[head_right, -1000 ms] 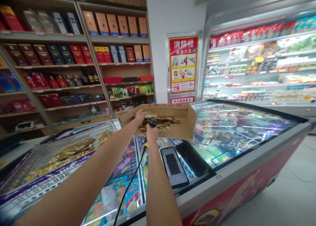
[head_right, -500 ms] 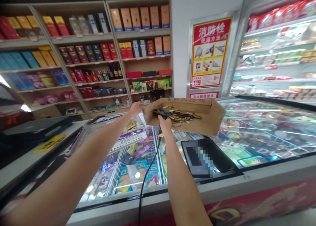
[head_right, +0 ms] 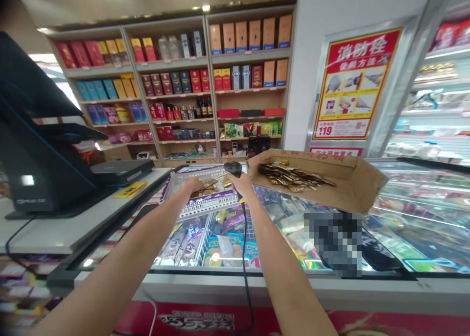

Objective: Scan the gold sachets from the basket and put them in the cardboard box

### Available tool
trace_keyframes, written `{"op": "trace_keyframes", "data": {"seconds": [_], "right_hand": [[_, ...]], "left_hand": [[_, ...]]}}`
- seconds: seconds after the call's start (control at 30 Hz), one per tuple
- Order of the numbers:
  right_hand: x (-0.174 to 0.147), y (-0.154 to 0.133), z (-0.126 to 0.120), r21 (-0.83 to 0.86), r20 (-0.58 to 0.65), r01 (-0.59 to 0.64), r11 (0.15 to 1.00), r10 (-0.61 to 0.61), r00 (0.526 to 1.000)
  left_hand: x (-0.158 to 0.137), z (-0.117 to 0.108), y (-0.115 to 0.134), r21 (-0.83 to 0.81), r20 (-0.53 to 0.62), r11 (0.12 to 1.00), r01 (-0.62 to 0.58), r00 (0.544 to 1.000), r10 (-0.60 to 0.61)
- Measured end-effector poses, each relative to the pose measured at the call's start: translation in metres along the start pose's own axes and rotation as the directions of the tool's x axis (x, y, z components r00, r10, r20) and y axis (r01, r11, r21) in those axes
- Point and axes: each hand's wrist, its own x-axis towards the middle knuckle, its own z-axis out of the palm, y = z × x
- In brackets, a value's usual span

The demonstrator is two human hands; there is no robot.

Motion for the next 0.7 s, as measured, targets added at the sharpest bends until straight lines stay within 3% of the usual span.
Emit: {"op": "trace_keyframes", "data": {"seconds": [0.1, 0.3, 0.43, 0.53, 0.63, 0.7], "right_hand": [[0.001, 0.0, 0.008, -0.01, -0.006, -0.005, 1.0, 0.005, 1.0], [0.004, 0.011, 0.005, 0.091, 0.03, 0.01, 0.996, -0.013, 0.999], [0.008, 0.019, 0.004, 0.132, 0.033, 0.025, 0.991, -0.03, 0.999], [0.007, 0.02, 0.004, 0.162, 0.05, 0.027, 0.986, -0.035, 0.998], [0.001, 0.017, 0.003, 0.194, 0.065, 0.041, 0.98, -0.054, 0.996], [-0.003, 0.013, 0.002, 0.189, 0.067, 0.055, 0.98, -0.069, 0.995]], "left_hand": [[-0.003, -0.002, -0.002, 0.191, -0.075, 0.968, 0.162, 0.986, -0.151], [-0.005, -0.005, 0.001, 0.078, -0.119, 0.991, 0.108, 0.988, -0.098], [-0.008, -0.008, 0.005, 0.109, -0.043, 0.99, 0.088, 0.996, -0.084], [-0.013, -0.011, 0.012, 0.234, 0.021, 0.971, 0.051, 0.998, -0.058], [-0.017, -0.013, 0.02, 0.372, -0.02, 0.927, 0.04, 0.999, -0.035], [-0.019, -0.013, 0.023, 0.298, -0.06, 0.954, 0.026, 0.998, -0.008]]}}
